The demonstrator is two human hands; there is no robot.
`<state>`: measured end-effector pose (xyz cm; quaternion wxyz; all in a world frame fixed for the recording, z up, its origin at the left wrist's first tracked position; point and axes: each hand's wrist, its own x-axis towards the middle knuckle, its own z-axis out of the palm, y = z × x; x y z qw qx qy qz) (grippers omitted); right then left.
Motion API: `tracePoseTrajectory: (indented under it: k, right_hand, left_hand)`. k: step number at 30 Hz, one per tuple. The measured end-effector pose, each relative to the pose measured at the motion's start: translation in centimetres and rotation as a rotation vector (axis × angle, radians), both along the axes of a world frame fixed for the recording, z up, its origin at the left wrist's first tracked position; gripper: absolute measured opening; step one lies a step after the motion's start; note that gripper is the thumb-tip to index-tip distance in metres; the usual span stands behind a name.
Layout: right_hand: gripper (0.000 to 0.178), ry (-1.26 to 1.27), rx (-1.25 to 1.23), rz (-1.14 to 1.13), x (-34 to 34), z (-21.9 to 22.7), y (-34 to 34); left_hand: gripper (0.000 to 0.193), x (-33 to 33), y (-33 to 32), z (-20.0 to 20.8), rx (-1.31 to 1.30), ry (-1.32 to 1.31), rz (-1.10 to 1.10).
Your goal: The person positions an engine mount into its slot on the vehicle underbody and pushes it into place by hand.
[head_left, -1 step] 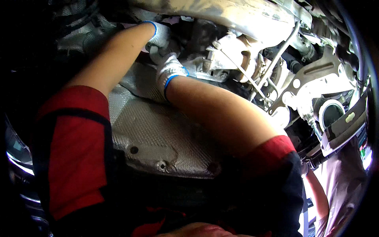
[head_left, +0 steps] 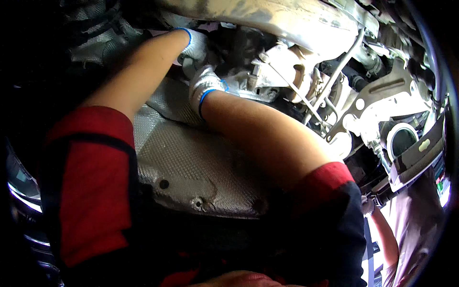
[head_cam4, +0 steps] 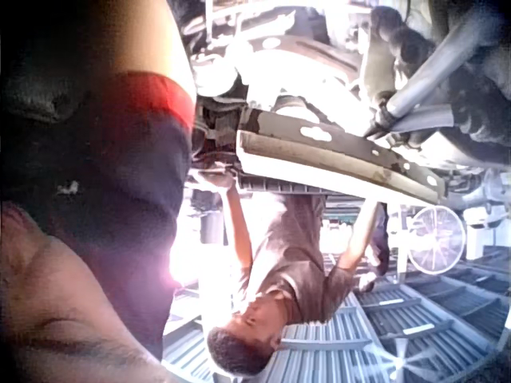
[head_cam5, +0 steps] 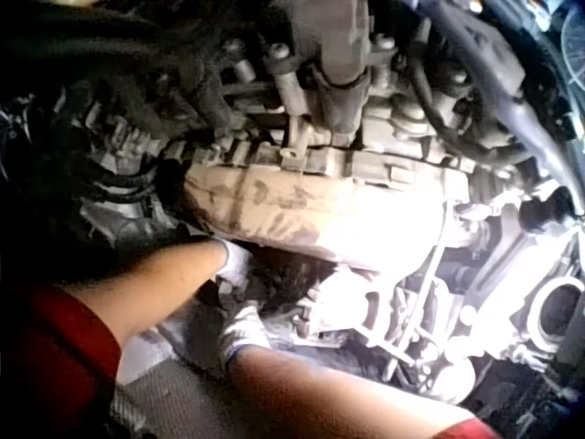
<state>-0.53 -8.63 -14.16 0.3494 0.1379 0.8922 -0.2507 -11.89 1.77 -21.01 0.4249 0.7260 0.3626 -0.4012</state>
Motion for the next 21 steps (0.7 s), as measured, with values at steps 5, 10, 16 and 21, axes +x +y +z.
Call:
tracePoseTrajectory:
  k: [5,10,16,21]
  right_hand:
    - [0.034,0.115,0.040,0.053,-1.6,-0.8,0.0]
    - [0.033,0.160,0.215,-0.161,-1.5,-3.3,-1.6]
    - [0.033,0.051,0.027,0.064,-1.3,1.1,0.6]
    - [0.033,0.055,0.009,0.005,0.0,0.2,0.6]
  left_hand:
    - [0.037,-1.7,-0.6,0.2,-0.011,-0.321,-0.071]
    - [0.038,-2.2,0.1,-2.8,-0.002,-0.103,-0.140]
    - [0.040,-3.9,-0.2,-2.2,0.082,-0.068,-0.085]
    - [0.041,-1.8,0.6,-0.9,-0.006,0.014,-0.082]
